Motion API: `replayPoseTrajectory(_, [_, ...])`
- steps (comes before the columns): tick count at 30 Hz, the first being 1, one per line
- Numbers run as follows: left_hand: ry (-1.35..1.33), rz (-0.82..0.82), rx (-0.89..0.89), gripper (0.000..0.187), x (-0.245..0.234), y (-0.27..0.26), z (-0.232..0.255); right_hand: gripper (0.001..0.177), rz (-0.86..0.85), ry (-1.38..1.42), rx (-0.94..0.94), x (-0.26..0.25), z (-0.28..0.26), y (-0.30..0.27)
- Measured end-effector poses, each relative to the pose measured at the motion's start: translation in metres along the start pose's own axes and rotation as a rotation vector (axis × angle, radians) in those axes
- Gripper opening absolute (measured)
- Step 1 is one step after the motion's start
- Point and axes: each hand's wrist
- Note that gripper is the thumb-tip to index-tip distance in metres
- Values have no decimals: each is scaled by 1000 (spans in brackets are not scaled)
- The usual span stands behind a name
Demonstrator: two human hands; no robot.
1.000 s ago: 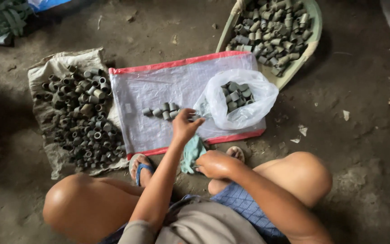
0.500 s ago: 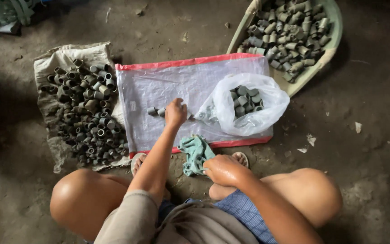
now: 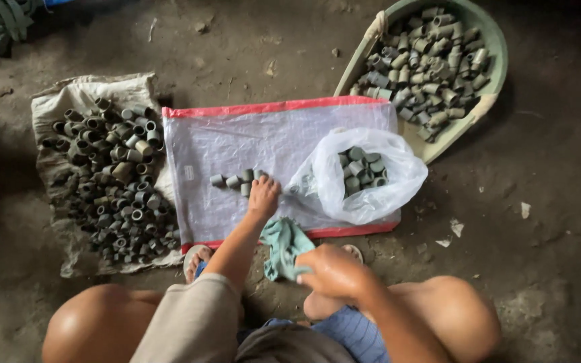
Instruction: Cleaning and sorting small grey pipe fittings by wiping them with a cloth and placing them on a plastic sheet.
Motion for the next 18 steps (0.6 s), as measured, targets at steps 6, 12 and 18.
replayPoseTrajectory(6, [-1466,194,-1066,31,-86,-7,43,29,309,302,116,-21,19,-2])
replayPoseTrajectory(12, [-946,198,-206,44,-137,-9,83,33,604,497,-33,-15,-5,14])
replayPoseTrajectory(18, [-1453,139,-623,34,-234,2,132,26,727,149,-133,-17,-10,8])
Point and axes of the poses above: each hand's wrist, its own y-axis towards the middle knuckle, its own x-axis out of the palm, z = x × y, and after that the axes turned 6 degrees about -y, right-handed
